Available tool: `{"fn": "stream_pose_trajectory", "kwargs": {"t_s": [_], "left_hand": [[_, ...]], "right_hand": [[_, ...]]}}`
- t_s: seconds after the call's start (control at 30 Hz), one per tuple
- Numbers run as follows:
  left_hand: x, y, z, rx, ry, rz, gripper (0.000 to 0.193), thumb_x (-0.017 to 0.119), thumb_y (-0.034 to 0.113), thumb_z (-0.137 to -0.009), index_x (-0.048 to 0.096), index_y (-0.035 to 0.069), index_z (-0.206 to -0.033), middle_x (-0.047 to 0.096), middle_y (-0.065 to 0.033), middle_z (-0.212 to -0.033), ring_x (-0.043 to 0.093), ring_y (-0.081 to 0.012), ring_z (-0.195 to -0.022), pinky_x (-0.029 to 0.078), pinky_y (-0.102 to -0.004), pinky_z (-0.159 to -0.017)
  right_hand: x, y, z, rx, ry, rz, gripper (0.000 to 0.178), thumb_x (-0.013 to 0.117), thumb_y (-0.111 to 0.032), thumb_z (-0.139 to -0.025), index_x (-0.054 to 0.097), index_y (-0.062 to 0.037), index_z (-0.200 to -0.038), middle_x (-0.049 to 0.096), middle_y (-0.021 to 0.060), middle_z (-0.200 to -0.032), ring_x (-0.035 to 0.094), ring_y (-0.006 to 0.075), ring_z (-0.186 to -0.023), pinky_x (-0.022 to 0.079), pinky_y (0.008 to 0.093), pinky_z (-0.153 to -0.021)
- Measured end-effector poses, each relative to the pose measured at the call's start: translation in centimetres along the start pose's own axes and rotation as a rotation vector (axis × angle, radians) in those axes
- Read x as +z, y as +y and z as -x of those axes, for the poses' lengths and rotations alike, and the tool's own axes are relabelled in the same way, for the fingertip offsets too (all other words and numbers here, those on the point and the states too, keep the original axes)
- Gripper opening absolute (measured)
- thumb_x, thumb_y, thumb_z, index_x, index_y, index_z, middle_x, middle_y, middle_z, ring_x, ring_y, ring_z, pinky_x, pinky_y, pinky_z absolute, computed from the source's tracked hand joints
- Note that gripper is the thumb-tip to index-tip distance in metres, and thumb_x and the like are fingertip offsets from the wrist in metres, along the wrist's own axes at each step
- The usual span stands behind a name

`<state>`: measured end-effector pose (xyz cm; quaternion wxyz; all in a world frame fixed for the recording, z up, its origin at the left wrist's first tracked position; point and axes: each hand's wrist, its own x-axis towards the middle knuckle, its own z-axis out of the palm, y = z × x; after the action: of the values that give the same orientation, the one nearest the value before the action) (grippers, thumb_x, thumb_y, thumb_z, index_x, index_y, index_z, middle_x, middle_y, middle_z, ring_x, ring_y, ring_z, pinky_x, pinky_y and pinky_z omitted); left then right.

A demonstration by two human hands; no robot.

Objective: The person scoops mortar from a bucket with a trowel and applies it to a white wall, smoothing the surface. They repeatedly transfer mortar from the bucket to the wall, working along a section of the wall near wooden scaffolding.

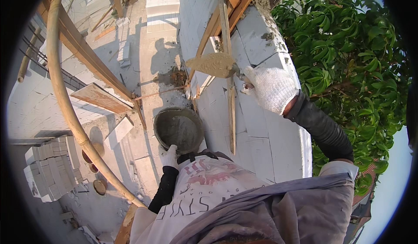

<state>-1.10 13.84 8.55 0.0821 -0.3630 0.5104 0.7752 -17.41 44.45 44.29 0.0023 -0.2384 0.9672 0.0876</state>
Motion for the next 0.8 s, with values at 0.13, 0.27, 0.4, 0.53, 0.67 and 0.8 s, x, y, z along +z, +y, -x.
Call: {"fn": "stream_pose_trajectory", "kwargs": {"t_s": [0.13,0.27,0.4,0.53,0.67,0.8], "left_hand": [[1.2,-0.8,0.5,0.020,-0.003,-0.023,0.031,0.069,0.001,-0.083,0.051,0.007,-0.108,0.062,-0.0081,-0.098,0.063,-0.0174,-0.075,0.059,-0.0363,-0.063],[-1.0,-6.0,-0.5,0.133,0.048,-0.149,0.040,0.069,0.001,-0.083,0.056,-0.003,-0.121,0.066,-0.0133,-0.112,0.064,-0.0208,-0.091,0.056,-0.0349,-0.080],[-1.5,-6.5,0.3,0.299,0.068,-0.377,0.039,0.071,0.001,-0.083,0.056,-0.003,-0.118,0.064,-0.0099,-0.102,0.062,-0.0199,-0.087,0.054,-0.0350,-0.078],[-1.1,-2.5,1.9,0.002,0.051,-0.051,0.038,0.072,0.004,-0.083,0.056,-0.004,-0.117,0.061,-0.0074,-0.093,0.061,-0.0212,-0.083,0.054,-0.0361,-0.079],[-2.0,-4.4,1.1,0.159,0.078,-0.141,0.039,0.072,0.005,-0.083,0.056,-0.005,-0.118,0.067,-0.0122,-0.101,0.064,-0.0235,-0.089,0.055,-0.0385,-0.084],[-1.2,-5.2,1.1,0.246,0.025,-0.243,0.042,0.070,0.005,-0.083,0.057,-0.006,-0.121,0.069,-0.0163,-0.109,0.066,-0.0257,-0.098,0.053,-0.0379,-0.091]], "right_hand": [[16.7,-7.3,-0.2,-0.134,-0.408,0.113,0.027,0.063,-0.018,-0.094,0.067,-0.0046,-0.116,0.074,0.0116,-0.080,0.078,0.0310,-0.076,0.058,0.0494,-0.058],[23.2,-12.7,-3.6,-0.341,-0.707,0.149,0.025,0.067,-0.026,-0.090,0.084,-0.0110,-0.100,0.081,0.0130,-0.101,0.079,0.0306,-0.097,0.062,0.0467,-0.080],[24.2,-15.2,-2.8,-0.438,-0.758,-0.018,0.021,0.066,-0.026,-0.091,0.082,-0.0121,-0.092,0.080,0.0156,-0.093,0.079,0.0339,-0.090,0.062,0.0466,-0.075],[19.9,-14.0,-2.2,-0.485,-0.638,0.014,0.019,0.066,-0.022,-0.092,0.076,-0.0087,-0.101,0.077,0.0147,-0.086,0.079,0.0325,-0.085,0.061,0.0464,-0.067],[18.9,-12.8,-3.5,-0.326,-0.362,0.087,0.023,0.065,-0.022,-0.094,0.069,-0.0050,-0.108,0.076,0.0159,-0.086,0.079,0.0315,-0.085,0.061,0.0449,-0.068],[29.1,-13.4,-3.3,-0.334,-0.328,0.021,0.023,0.066,-0.020,-0.093,0.067,-0.0048,-0.110,0.076,0.0159,-0.088,0.078,0.0333,-0.082,0.060,0.0461,-0.065]]}}
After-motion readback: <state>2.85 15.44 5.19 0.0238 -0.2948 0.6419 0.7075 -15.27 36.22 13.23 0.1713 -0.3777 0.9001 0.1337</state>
